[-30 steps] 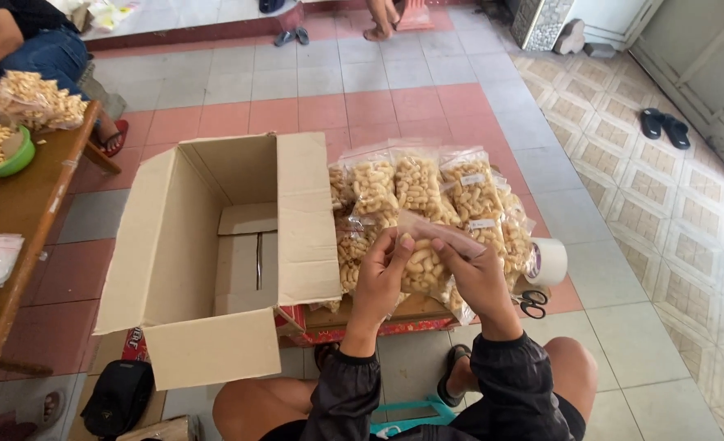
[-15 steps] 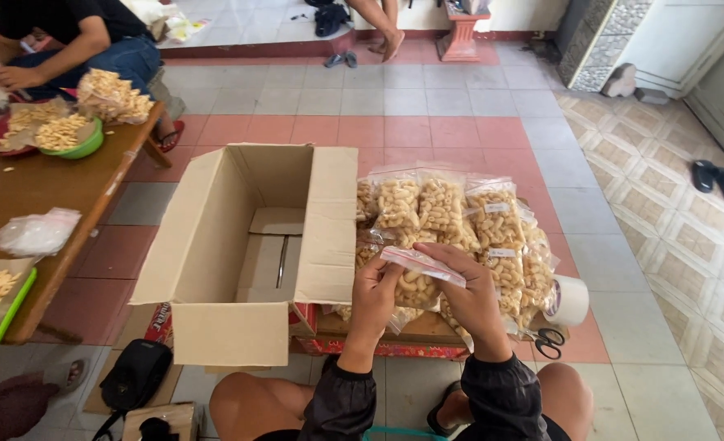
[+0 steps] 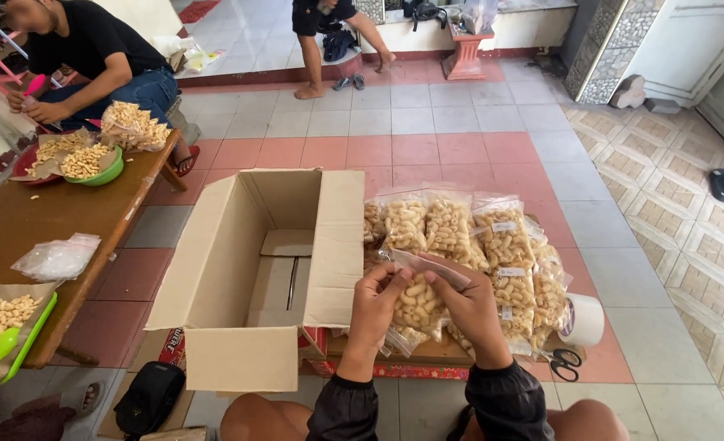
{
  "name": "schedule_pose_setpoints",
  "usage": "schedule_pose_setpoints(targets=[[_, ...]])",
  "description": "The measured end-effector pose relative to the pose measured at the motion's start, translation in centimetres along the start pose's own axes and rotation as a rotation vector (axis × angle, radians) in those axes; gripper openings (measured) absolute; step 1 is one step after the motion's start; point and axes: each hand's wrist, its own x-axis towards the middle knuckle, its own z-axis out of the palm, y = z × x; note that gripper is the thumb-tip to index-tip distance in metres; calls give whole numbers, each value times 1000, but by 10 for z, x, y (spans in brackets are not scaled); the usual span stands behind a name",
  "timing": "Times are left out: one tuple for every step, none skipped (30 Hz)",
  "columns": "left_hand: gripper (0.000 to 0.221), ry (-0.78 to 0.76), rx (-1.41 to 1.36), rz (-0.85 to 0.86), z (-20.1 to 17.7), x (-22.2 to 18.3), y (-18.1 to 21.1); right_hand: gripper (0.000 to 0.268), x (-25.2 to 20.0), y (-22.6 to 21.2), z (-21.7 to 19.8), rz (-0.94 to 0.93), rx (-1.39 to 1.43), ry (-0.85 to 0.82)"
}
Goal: Packing small plastic bags of snacks into a large cardboard box for shipping
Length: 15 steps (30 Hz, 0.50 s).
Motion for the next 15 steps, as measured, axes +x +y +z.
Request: schedule_pose_setpoints(targets=[[9,2,-2,3,2,0,4,18,2,0,-2,-3,-1,-3],[10,-44,-60,-42,3,-2,7,18,3,1,-4,29,-22,16],[13,-89,-118,-87,5,-4,10,17,3,2,-6,60,-43,36],[13,-88,-118,-92,3,1,3,17,5,0,-5,65,-45,37],[25,-180,-144,-118,1,5,-4,16,7,-1,-5,65,-15,89],[41,-273,-172,-144,0,9,-11,16,9,-3,-5,64,14,142],[41,-273,-175,-150,1,11,-12,16,11,0,-4,69,10,144],[43,-289,-196,-180,1,11,-14,15,12,4,-4,66,54,148],[47,-305,-218,-211,2,11,-15,15,14,7,-3,62,98,153],[47,-304,-218,-211,4,11,-13,15,14,3,-1,63,98,153],[41,-291,-221,-198,6,11,-11,16,13,-1,1,85,131,159],[35,-278,-222,-183,8,11,-8,17,14,-6,4,105,166,165],[35,-278,-221,-181,3,15,-21,17,15,-10,2,103,167,164],[32,-282,-176,-167,-3,19,-34,20,15,-14,2,82,157,126],[30,-286,-131,-153,-9,23,-47,24,15,-17,1,61,146,89]])
